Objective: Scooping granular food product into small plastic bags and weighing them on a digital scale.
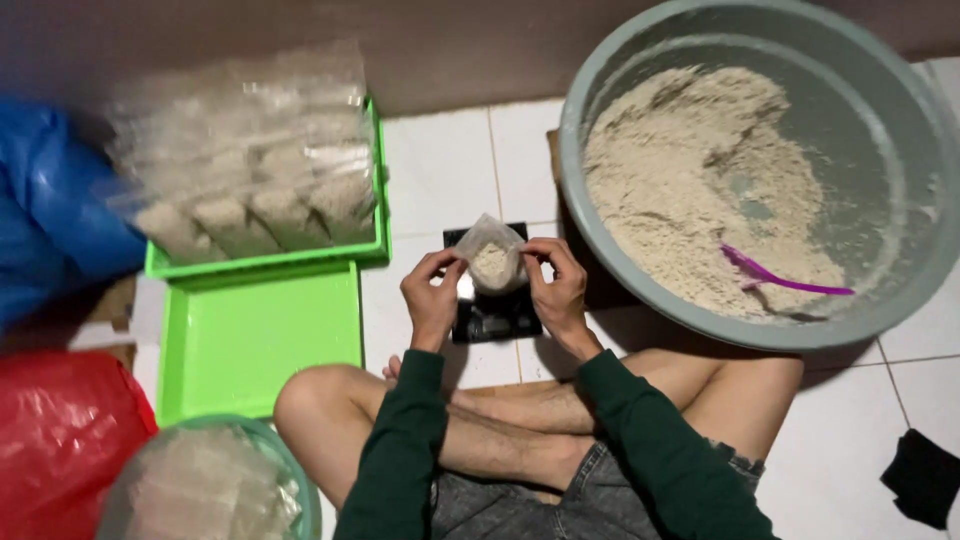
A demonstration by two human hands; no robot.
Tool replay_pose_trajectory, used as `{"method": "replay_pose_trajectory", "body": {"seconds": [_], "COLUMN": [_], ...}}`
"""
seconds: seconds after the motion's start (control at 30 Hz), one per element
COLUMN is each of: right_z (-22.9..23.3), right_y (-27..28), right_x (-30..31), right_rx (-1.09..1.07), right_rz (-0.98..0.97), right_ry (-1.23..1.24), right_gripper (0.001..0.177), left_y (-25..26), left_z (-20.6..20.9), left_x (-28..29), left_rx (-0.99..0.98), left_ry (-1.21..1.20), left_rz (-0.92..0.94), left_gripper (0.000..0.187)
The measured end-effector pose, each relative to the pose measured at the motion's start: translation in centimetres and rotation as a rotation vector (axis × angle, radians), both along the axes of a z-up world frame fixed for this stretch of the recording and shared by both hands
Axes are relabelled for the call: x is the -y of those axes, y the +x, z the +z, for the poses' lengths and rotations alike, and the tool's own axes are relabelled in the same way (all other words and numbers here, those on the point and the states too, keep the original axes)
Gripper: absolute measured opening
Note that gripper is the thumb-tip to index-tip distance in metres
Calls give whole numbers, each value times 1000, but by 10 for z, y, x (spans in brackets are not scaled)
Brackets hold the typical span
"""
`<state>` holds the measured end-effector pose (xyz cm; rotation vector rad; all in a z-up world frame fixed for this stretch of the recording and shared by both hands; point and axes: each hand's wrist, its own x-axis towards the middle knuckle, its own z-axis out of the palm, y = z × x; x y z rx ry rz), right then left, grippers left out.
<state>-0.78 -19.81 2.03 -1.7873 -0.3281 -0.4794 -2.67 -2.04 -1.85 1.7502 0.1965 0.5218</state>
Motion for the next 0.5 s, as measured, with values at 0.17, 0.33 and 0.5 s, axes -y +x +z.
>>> {"method": "replay_pose_trajectory", "body": {"seconds": [0.17, 0.33, 0.5], "right_z": [70, 127, 159], "right_y": [1, 8, 12], "right_x": [24, 67, 126], "right_rx": [114, 189, 222], "right_rz": [-72, -170, -201], "right_ry": [34, 176, 105], "right_gripper": [9, 4, 4], "left_y": [14, 27, 48], "left_z": [83, 178, 198], "left_x": [26, 71, 122], "left_rx": [163, 349, 454], "left_ry": [-64, 11, 57], "left_rz": [-16, -128, -235], "left_gripper": [12, 10, 8]}}
